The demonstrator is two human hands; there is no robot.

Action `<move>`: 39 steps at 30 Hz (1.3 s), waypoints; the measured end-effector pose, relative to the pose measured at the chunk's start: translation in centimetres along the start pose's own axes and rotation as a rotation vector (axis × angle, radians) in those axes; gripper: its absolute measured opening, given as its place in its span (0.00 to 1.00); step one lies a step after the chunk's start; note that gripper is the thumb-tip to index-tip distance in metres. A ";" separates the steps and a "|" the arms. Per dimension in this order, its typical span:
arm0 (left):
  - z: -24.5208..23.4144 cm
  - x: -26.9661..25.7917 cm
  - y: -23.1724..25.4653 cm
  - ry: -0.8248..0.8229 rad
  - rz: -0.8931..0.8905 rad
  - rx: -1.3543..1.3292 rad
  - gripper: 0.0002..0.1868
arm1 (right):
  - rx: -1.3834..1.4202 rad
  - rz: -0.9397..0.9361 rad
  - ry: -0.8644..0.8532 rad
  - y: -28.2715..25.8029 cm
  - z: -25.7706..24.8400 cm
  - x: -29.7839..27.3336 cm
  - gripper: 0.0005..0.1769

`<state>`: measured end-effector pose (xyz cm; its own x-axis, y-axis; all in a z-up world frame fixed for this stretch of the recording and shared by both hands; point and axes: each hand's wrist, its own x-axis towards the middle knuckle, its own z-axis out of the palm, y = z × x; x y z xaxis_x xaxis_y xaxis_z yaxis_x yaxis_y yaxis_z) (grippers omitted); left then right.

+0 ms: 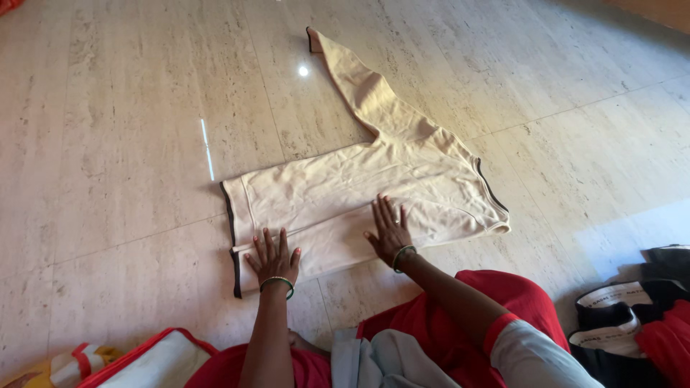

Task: The person folds a light-colored sweatshirt by hand on the floor, smoothing the fabric and folding the sleeves and body before placing it into a bag.

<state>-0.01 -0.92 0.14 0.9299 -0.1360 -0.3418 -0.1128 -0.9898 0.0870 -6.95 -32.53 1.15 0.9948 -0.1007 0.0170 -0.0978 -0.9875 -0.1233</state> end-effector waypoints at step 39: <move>0.9 -4.2 4.7 0.192 0.098 -0.049 0.37 | 0.075 -0.144 -0.171 11.2 -2.9 -3.5 0.45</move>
<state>-4.77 -5.00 1.13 0.9653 -0.2166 -0.1455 -0.1934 -0.9682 0.1585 -11.59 -43.60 2.61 0.9895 0.0683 -0.1277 0.0411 -0.9779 -0.2048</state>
